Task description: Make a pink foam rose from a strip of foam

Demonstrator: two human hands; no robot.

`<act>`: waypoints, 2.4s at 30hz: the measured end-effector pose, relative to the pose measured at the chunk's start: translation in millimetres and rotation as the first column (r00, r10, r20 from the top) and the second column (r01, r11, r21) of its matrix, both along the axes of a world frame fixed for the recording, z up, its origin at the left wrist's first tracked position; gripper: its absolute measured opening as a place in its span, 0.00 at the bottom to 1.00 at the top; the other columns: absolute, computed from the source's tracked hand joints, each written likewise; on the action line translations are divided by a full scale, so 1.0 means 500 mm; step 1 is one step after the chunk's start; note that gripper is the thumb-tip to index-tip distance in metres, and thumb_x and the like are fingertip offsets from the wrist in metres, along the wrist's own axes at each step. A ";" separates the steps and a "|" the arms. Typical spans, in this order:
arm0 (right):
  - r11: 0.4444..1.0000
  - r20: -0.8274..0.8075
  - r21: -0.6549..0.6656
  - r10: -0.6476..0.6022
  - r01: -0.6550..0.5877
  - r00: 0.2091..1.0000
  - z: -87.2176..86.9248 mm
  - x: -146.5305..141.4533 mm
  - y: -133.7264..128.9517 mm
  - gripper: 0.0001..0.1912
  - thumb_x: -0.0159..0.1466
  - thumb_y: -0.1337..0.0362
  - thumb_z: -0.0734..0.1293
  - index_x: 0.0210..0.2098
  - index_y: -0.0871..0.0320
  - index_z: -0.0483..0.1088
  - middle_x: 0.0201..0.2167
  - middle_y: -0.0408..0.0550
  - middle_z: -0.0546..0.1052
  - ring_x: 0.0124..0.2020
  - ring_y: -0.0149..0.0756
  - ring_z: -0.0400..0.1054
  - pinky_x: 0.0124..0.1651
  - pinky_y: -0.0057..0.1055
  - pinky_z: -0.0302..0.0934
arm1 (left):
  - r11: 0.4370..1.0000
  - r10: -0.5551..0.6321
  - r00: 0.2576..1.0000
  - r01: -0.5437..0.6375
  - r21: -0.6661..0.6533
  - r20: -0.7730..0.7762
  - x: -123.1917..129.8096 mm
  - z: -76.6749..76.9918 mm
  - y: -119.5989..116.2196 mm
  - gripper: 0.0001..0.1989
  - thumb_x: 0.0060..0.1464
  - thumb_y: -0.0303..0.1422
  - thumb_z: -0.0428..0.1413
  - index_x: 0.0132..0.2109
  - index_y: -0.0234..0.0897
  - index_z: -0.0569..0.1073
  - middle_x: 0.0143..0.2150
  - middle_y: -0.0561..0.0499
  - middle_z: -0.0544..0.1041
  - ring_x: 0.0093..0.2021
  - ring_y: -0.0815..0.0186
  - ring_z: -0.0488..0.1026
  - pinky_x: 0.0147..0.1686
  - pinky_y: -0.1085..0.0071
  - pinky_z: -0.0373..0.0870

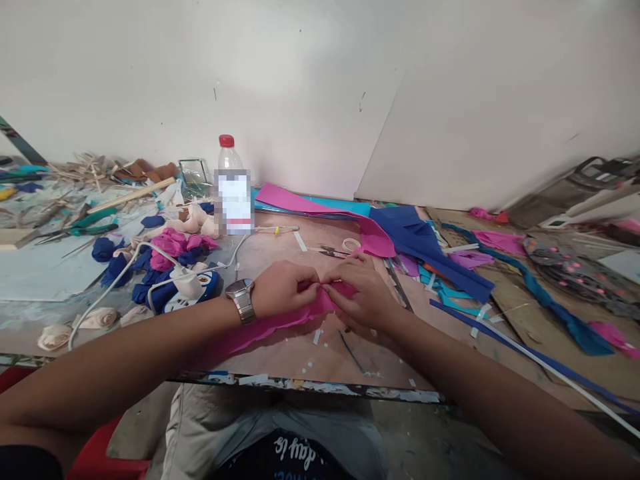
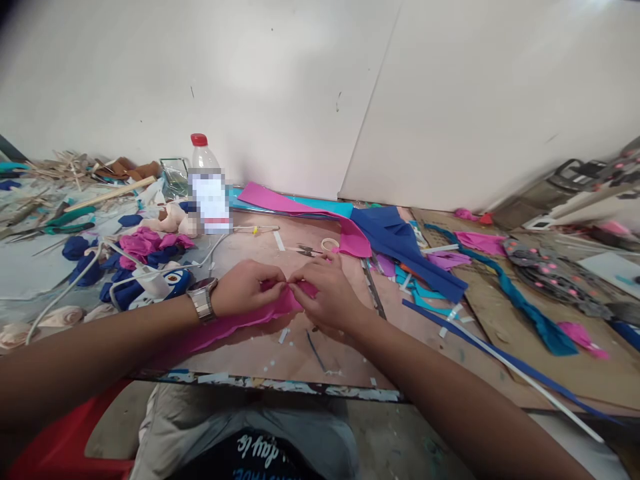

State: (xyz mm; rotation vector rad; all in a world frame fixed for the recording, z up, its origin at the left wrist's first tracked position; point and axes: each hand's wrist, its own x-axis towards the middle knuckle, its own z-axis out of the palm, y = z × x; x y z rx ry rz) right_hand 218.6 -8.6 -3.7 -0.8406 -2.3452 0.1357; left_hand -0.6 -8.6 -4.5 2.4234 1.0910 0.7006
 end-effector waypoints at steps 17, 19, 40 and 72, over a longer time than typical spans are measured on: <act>0.991 0.050 -0.132 -0.023 0.030 0.999 -0.002 -0.011 -0.008 0.04 0.63 0.69 0.64 0.33 0.55 0.67 0.33 0.46 0.78 0.40 0.42 0.68 0.51 0.44 0.53 | 0.950 0.006 0.973 0.066 0.306 -0.229 0.002 -0.019 -0.003 0.15 0.66 0.37 0.49 0.36 0.40 0.77 0.31 0.50 0.81 0.29 0.66 0.74 0.29 0.68 0.54; 0.989 0.050 -0.145 -0.032 0.039 0.998 -0.001 -0.007 -0.007 0.03 0.63 0.69 0.65 0.33 0.55 0.68 0.34 0.47 0.78 0.41 0.43 0.68 0.51 0.44 0.54 | 0.971 0.021 0.978 0.030 0.236 -0.209 0.002 -0.014 -0.007 0.15 0.66 0.39 0.50 0.36 0.40 0.78 0.30 0.50 0.81 0.28 0.65 0.73 0.28 0.68 0.52; 0.990 0.026 -0.141 0.036 -0.033 0.999 0.006 -0.002 -0.006 0.03 0.62 0.69 0.65 0.32 0.55 0.70 0.30 0.45 0.79 0.37 0.41 0.71 0.53 0.46 0.52 | 0.975 -0.156 0.987 0.158 -0.156 0.025 -0.003 0.006 0.001 0.13 0.62 0.35 0.52 0.36 0.35 0.79 0.28 0.52 0.78 0.27 0.70 0.68 0.31 0.73 0.59; 0.994 0.037 0.032 0.100 -0.101 0.994 0.016 0.001 -0.004 0.05 0.68 0.67 0.67 0.37 0.53 0.75 0.33 0.44 0.84 0.36 0.39 0.77 0.52 0.44 0.57 | 0.907 -0.147 0.978 0.193 -0.374 0.148 -0.003 0.012 0.023 0.16 0.62 0.36 0.50 0.29 0.33 0.73 0.25 0.55 0.68 0.28 0.70 0.62 0.30 0.72 0.56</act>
